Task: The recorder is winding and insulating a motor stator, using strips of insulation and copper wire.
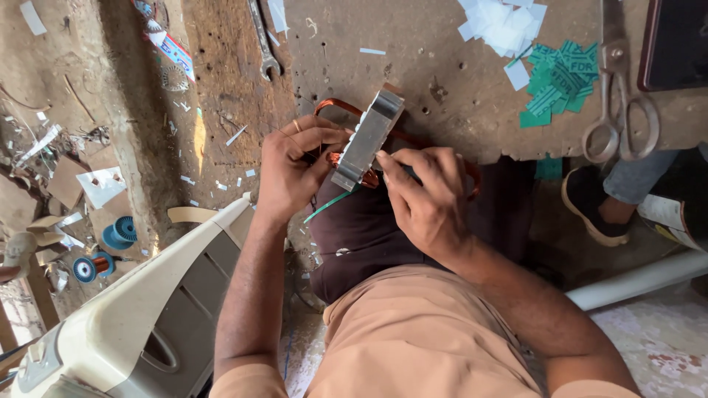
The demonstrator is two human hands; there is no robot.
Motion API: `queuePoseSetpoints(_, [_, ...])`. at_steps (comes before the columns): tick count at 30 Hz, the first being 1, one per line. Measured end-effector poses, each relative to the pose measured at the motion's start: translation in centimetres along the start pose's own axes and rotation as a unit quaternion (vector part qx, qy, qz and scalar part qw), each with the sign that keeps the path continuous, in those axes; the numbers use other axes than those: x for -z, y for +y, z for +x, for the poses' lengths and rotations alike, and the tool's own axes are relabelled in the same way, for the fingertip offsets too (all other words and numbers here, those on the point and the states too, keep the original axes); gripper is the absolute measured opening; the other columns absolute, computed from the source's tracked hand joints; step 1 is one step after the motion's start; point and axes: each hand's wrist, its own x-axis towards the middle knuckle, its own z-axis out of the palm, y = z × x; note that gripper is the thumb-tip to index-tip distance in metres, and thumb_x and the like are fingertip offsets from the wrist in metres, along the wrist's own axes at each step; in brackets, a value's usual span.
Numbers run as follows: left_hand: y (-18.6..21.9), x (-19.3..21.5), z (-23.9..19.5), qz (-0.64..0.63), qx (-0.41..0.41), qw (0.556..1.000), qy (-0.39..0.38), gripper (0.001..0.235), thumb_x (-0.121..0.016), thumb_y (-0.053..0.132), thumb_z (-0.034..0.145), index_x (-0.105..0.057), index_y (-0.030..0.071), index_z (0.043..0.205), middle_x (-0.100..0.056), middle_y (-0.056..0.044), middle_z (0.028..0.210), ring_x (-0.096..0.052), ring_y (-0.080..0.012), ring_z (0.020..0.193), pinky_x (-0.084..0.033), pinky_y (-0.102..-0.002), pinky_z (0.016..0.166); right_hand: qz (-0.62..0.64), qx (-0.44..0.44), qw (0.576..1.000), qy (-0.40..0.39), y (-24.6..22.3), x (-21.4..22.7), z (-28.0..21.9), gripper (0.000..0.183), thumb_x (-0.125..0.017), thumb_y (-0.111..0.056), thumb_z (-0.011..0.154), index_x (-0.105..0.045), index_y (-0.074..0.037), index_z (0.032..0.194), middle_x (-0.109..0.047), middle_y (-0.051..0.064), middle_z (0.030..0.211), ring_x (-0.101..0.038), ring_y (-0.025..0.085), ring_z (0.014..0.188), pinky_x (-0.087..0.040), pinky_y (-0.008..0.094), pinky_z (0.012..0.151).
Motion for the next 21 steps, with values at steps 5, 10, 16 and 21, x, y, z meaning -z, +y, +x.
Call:
queuePoseSetpoints(5, [-0.2,0.1,-0.1,-0.040,0.007,0.999,-0.006,0.033,-0.066,-0.015,0.080,-0.075,0.000,0.109,-0.075,-0.011,0.110,-0.075,-0.0228,0.105,-0.061,-0.034,0.093,0.022,-0.029,0.999,-0.015,-0.2,2.4,-0.1,0.032,-0.076,0.000,0.091,-0.073,-0.001,0.123,-0.069,0.010,0.112,-0.062,0.031,0.100,-0.051,0.043,0.088])
queuePoseSetpoints(10, [0.4,0.4,0.3,-0.222,0.151,0.962,0.046,0.013,-0.069,-0.004,0.096,-0.077,-0.001,0.106,-0.078,-0.008,0.115,-0.075,-0.0138,0.086,-0.062,-0.028,0.064,0.030,-0.158,0.986,0.052,1.3,6.8,-3.7,0.012,-0.070,0.001,0.103,-0.073,0.000,0.114,-0.073,0.013,0.110,-0.071,0.025,0.104,-0.056,0.033,0.090])
queuePoseSetpoints(16, [1.8,0.6,2.7,0.046,0.038,0.996,0.071,0.022,-0.078,-0.001,0.095,-0.073,0.001,0.117,-0.072,-0.008,0.121,-0.069,-0.0111,0.084,-0.054,-0.023,0.069,0.442,-0.457,0.772,-0.015,6.7,4.0,-9.0,0.019,-0.065,-0.008,0.101,-0.071,0.004,0.114,-0.076,0.010,0.107,-0.071,0.016,0.101,-0.054,0.030,0.095])
queuePoseSetpoints(21, [0.7,0.2,2.7,0.021,0.032,0.999,0.019,0.018,-0.078,0.000,0.095,-0.076,0.005,0.113,-0.071,-0.005,0.113,-0.074,-0.0135,0.098,-0.064,-0.026,0.084,0.632,-0.413,0.643,0.131,5.7,4.1,-8.3,0.011,-0.061,-0.006,0.104,-0.069,-0.002,0.110,-0.072,0.008,0.098,-0.071,0.024,0.102,-0.053,0.046,0.107])
